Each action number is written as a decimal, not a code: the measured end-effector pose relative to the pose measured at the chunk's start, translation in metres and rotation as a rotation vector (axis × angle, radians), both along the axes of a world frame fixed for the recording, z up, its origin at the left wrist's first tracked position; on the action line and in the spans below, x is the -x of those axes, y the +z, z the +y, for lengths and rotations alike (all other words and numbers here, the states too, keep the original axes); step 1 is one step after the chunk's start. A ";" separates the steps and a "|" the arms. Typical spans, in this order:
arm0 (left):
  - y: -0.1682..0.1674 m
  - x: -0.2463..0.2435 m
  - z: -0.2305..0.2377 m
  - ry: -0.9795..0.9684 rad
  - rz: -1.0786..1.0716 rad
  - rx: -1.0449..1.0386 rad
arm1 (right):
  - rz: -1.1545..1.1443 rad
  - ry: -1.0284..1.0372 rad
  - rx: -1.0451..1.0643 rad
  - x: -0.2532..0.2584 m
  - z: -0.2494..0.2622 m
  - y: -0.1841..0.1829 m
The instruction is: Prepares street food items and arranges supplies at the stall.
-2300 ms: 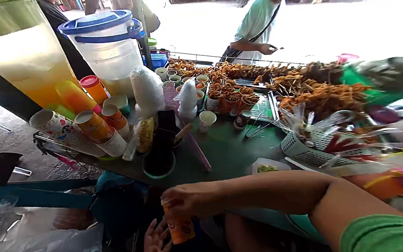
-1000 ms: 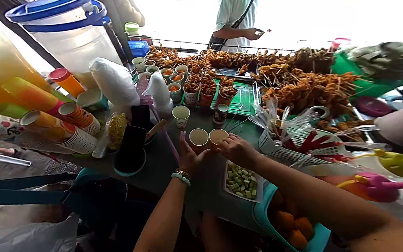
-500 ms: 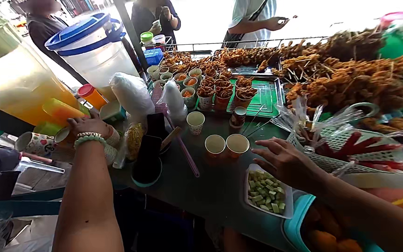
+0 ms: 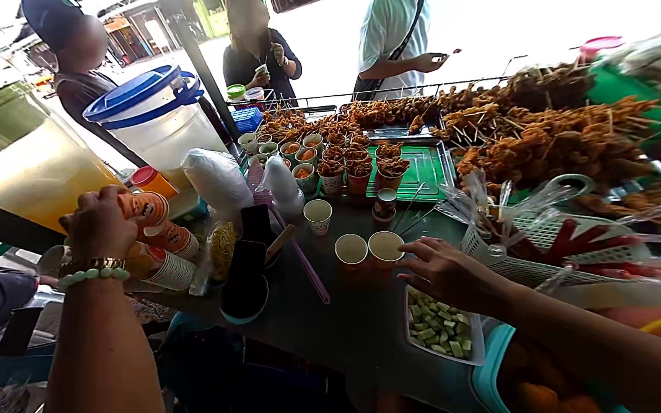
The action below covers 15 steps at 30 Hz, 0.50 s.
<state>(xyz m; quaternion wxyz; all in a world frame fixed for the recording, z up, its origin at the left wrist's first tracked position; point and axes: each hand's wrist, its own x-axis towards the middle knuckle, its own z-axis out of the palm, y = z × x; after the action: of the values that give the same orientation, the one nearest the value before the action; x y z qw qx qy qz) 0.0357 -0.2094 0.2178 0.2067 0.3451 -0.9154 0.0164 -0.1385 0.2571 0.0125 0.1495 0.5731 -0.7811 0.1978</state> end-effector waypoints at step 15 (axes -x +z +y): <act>-0.162 -0.050 0.186 -0.801 0.311 -0.449 | -0.831 0.338 0.224 -0.082 -0.089 0.058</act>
<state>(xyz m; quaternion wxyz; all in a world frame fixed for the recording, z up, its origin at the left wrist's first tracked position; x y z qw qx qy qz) 0.0853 -0.0238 0.0555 0.2516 -0.0001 -0.9153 -0.3144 -0.0563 0.1677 0.0707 -0.1497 0.5449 -0.6443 0.5153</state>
